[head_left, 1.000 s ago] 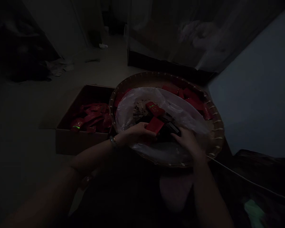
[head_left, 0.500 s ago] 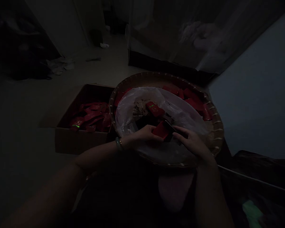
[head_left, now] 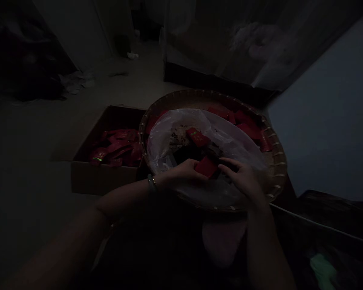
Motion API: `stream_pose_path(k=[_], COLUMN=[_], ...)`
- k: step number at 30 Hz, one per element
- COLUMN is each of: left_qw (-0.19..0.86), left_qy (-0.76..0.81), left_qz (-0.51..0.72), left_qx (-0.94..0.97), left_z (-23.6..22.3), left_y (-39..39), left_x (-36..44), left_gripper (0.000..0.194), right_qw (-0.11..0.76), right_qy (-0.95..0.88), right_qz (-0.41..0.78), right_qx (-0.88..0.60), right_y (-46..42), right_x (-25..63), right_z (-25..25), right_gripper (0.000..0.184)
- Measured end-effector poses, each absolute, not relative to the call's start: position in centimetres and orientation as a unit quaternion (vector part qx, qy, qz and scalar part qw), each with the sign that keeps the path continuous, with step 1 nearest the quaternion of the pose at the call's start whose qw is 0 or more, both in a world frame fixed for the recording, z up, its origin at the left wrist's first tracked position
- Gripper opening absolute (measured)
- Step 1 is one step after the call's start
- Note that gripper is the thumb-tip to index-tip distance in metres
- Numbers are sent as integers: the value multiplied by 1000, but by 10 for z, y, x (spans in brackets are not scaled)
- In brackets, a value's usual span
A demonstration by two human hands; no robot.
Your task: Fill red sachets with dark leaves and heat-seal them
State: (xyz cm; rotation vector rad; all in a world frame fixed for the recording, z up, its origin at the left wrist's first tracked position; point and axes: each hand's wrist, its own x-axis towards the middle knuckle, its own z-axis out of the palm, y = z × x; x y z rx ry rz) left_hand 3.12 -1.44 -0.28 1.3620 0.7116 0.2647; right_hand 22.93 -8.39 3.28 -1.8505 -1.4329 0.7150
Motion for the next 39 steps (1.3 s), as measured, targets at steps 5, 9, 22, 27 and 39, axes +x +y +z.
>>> stream_pose_path(k=[5,9,22,27,39], left_qw=[712,713,712,709,697], left_qy=[321,331,312,309,314], left_qz=[121,124,126,124,120], left_qx=[612,606,617,622,633], left_z=[-5,-5,2,0,-2], left_y=[-15,-16,-20,-19,-19], left_x=[30,29,29,28,28], left_gripper=[42,41,41,40,41], right_qw=[337,335,349,344,343], right_qy=[-538,-537,-550,-549,-555], right_qz=[298,300,283,285,274], right_qx=[-713,-714,-704,-706,-706], right_y=[-85,-87,-82,-82,-82], right_x=[240,249,226,228,228], right_z=[38,42,33,32,26], right_gripper=[42,45,39,38,40])
